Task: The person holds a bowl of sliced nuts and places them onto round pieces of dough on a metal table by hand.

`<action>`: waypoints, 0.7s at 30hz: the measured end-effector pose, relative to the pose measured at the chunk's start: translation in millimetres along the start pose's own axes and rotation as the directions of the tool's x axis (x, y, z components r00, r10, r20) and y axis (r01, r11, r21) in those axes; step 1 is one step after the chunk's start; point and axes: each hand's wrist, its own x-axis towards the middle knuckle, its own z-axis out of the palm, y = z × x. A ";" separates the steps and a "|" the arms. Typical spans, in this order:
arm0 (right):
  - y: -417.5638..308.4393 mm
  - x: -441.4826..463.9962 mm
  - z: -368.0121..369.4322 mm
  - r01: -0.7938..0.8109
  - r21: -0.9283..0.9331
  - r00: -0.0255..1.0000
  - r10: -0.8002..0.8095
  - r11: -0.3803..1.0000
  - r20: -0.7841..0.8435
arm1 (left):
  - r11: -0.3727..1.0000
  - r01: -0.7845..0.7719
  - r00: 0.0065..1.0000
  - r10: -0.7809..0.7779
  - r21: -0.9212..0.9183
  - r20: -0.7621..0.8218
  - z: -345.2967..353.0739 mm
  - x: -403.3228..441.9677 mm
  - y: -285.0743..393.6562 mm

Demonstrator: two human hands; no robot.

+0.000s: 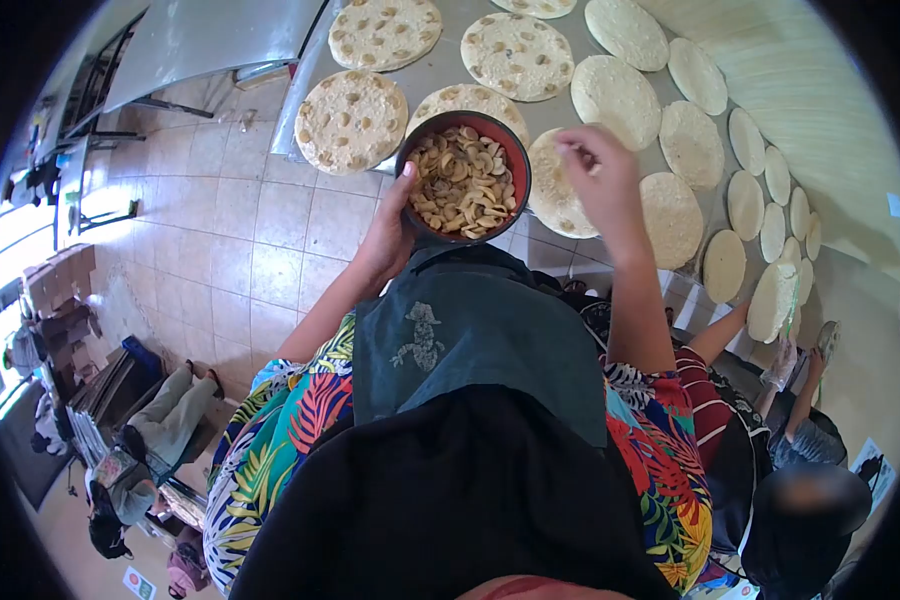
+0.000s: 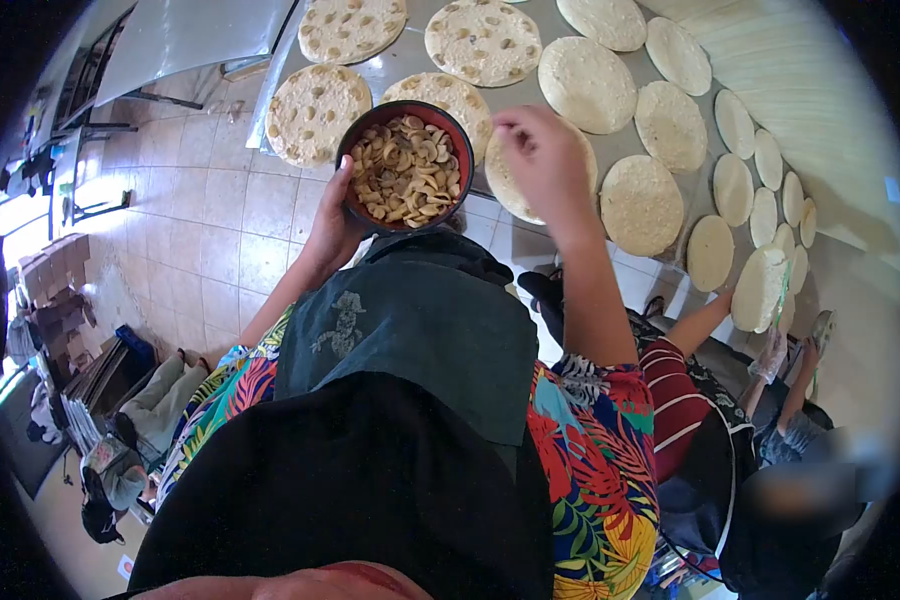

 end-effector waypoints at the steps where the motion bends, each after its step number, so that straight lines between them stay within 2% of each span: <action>1: -16.3 1.6 9.8 0.057 0.003 0.998 -0.057 0.998 0.041 | 0.999 0.020 1.000 -0.020 0.027 0.012 -2.9 0.3 0.4; 2: -25.3 3.1 20.2 0.059 -0.002 0.998 -0.059 0.998 0.039 | 0.999 0.017 1.000 -0.017 0.038 -0.004 -2.1 0.4 0.2; 4: -40.0 6.7 39.9 0.215 -0.047 0.962 -0.204 0.975 0.181 | 0.997 0.019 1.000 -0.020 0.069 0.006 -8.1 3.2 0.1; 5: -48.6 6.2 46.7 0.219 -0.050 0.961 -0.207 0.974 0.183 | 0.995 0.027 1.000 -0.028 0.099 0.011 -7.1 0.4 2.1; 7: -53.1 2.0 58.4 0.358 -0.174 0.927 -0.328 0.917 0.179 | 0.998 -0.009 0.999 0.007 0.055 0.036 3.9 -3.5 3.1; 8: -54.3 1.6 62.8 0.377 -0.273 0.921 -0.328 0.885 0.209 | 0.997 0.001 0.999 -0.004 0.077 0.032 5.5 -5.4 4.3; 9: -55.6 1.4 66.9 0.382 -0.270 0.919 -0.332 0.884 0.212 | 0.995 0.013 0.999 -0.015 0.099 0.028 6.5 -6.9 4.6; 11: -45.2 -2.6 67.8 0.287 -0.457 0.952 -0.197 0.842 0.235 | 0.991 -0.023 1.000 0.023 0.133 0.004 12.1 -0.6 -10.5; 12: -41.9 -5.4 70.9 0.292 -0.456 0.951 -0.203 0.841 0.235 | 0.991 -0.041 0.999 0.039 0.128 0.015 11.2 0.4 -14.9; 15: -36.3 -16.3 76.3 0.276 -0.413 0.957 -0.206 0.868 0.206 | 0.991 -0.060 0.998 0.057 0.121 0.028 6.4 -5.4 -19.5; 17: -34.8 -18.6 71.8 0.206 -0.254 0.972 -0.169 0.945 0.162 | 0.993 -0.040 0.998 0.035 0.110 0.046 3.1 -3.5 -21.4; 18: -35.1 -20.1 67.8 0.210 -0.258 0.972 -0.172 0.943 0.160 | 0.993 -0.044 0.998 0.039 0.108 0.050 3.3 -3.8 -21.8; 20: -32.7 -21.5 56.0 -0.060 0.108 0.982 0.040 0.992 0.182 | 0.992 -0.046 0.998 0.039 0.120 0.057 6.6 -2.2 -24.1; 21: -22.7 -21.7 53.7 -0.057 0.105 0.983 0.038 0.993 0.178 | 0.991 -0.049 0.997 0.042 0.121 0.063 8.9 -1.8 -24.7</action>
